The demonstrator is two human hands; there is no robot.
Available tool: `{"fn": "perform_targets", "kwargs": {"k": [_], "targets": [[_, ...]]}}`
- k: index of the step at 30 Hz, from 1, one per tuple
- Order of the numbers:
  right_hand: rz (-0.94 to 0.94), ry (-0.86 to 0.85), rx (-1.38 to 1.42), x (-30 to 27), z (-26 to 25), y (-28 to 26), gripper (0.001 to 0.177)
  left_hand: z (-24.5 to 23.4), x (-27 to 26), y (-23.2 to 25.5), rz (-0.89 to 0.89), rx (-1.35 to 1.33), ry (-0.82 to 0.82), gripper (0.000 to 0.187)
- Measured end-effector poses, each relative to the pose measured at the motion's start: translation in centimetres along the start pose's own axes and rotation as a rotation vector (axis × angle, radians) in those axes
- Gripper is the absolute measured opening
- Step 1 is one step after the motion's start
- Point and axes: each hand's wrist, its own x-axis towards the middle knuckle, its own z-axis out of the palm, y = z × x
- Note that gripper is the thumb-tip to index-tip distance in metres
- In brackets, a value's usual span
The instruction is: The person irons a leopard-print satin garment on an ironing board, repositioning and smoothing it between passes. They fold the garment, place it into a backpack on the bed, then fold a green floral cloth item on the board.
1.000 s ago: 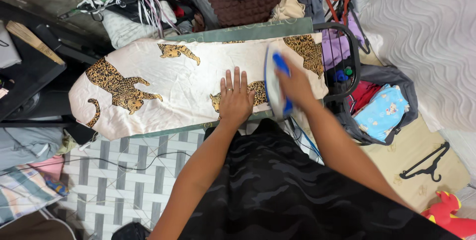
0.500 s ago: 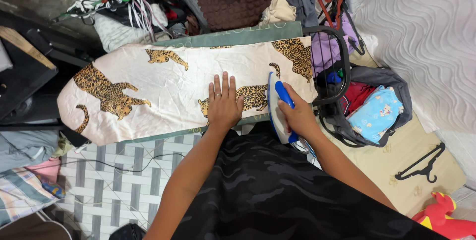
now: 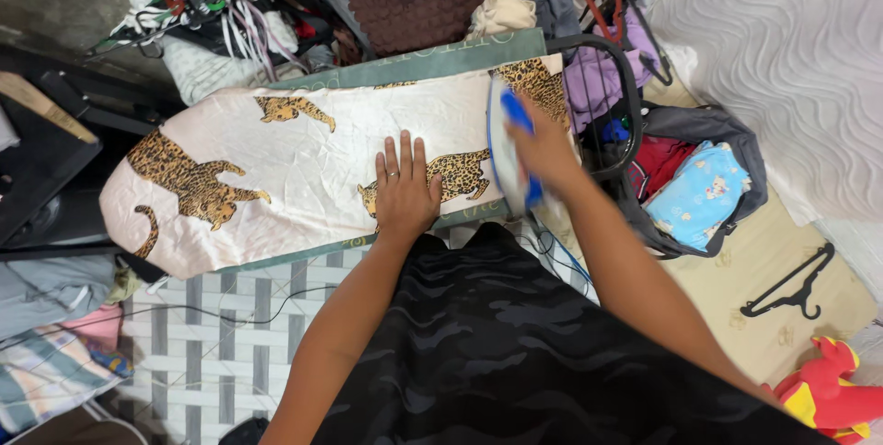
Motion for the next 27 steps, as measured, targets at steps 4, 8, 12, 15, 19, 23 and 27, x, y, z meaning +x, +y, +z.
{"fn": "perform_targets", "kwargs": {"k": [4,8,12,15,19,23,27], "targets": [[-0.203,0.031,-0.042,-6.8,-0.2,2.6,0.061,-0.2,0.3,-0.1,-0.005,-0.002,-0.004,0.068],[0.114,0.014,0.158,-5.6,-0.2,1.7,0.062,0.0,0.1,0.1,0.001,0.006,-0.001,0.068],[-0.118,0.084,0.189,2.6,-1.4,-1.4,0.058,-0.1,0.5,0.0,0.016,0.02,-0.019,0.069],[0.05,0.062,0.295,5.4,-1.7,-2.3,0.06,-0.1,0.3,0.1,0.014,0.016,-0.003,0.069],[-0.163,0.088,-0.032,0.7,-1.6,-0.7,0.058,-0.2,0.3,0.1,0.003,0.005,-0.015,0.069],[0.116,-0.011,0.053,-7.4,-1.3,1.9,0.063,-0.2,0.3,0.1,0.001,0.01,-0.007,0.069],[0.116,-0.002,0.053,-7.7,-1.3,2.1,0.062,-0.1,0.2,0.2,-0.006,0.006,-0.002,0.069]]}}
